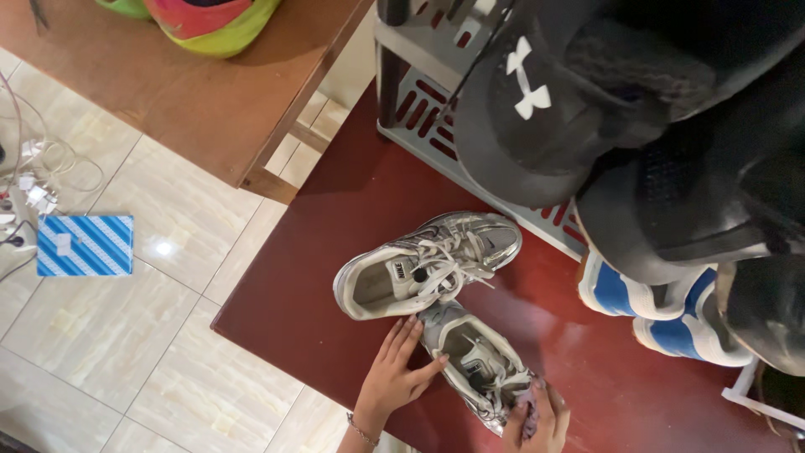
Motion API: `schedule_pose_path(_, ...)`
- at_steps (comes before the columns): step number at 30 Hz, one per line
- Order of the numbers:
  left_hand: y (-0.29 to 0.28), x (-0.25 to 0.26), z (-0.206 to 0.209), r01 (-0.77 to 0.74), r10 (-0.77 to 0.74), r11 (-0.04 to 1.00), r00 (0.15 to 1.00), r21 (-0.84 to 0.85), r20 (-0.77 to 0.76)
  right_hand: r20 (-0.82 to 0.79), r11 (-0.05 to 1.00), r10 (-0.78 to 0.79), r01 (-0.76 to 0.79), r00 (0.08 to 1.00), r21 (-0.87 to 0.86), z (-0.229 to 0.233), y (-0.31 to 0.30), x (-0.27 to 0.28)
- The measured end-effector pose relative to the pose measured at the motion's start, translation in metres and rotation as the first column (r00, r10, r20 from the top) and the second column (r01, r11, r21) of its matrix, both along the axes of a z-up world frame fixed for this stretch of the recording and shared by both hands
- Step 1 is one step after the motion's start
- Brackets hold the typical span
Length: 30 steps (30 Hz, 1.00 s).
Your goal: The person wipes the exterior and interior of a pair of silver sneakers using a pink cloth. They handle the shoes one at a time, rotating them to clean different sides and the inside lining on a red table.
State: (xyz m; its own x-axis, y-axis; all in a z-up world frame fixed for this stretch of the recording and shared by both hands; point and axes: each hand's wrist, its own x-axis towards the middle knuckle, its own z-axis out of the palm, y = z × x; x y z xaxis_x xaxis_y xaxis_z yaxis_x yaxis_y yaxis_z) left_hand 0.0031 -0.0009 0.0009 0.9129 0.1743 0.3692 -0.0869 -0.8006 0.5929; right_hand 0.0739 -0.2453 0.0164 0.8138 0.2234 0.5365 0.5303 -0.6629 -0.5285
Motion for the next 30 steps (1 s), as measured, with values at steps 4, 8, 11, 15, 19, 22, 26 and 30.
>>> schedule_pose_path(4, 0.000, 0.001, -0.001, 0.004, -0.004, 1.000, 1.000, 0.005, 0.019, -0.014, 0.999, -0.013, 0.013, 1.000, -0.043, 0.005, 0.002, -0.001)
schedule_pose_path(8, 0.001, 0.000, -0.001, 0.025, -0.025, 1.000, 1.000, -0.010, 0.004, -0.014, 1.000, -0.002, 0.002, 1.000, -0.004, 0.008, 0.004, 0.001)
schedule_pose_path(11, 0.000, 0.001, 0.002, 0.017, -0.016, 1.000, 1.000, -0.011, 0.014, -0.001, 1.000, -0.020, 0.020, 1.000, -0.002, 0.010, 0.008, 0.001)
schedule_pose_path(15, 0.002, 0.001, 0.003, 0.008, -0.008, 1.000, 1.000, -0.011, 0.022, -0.022, 0.999, -0.041, 0.041, 0.999, -0.016, 0.012, 0.009, -0.002)
schedule_pose_path(19, 0.001, 0.000, 0.004, 0.001, 0.000, 1.000, 1.000, -0.018, 0.023, 0.000, 0.999, -0.039, 0.039, 0.999, -0.028, 0.014, 0.011, -0.002)
schedule_pose_path(22, 0.001, -0.002, 0.003, 0.008, -0.008, 1.000, 1.000, -0.019, 0.005, -0.014, 0.999, -0.036, 0.035, 0.999, -0.023, 0.015, 0.011, -0.003)
schedule_pose_path(26, 0.000, -0.003, 0.002, 0.001, -0.001, 1.000, 1.000, -0.014, 0.012, -0.006, 0.998, -0.051, 0.051, 0.999, -0.044, 0.015, 0.012, -0.004)
schedule_pose_path(30, 0.000, -0.002, 0.003, -0.004, 0.004, 1.000, 1.000, -0.002, 0.010, -0.013, 0.999, -0.030, 0.030, 0.999, -0.033, 0.016, 0.011, -0.003)
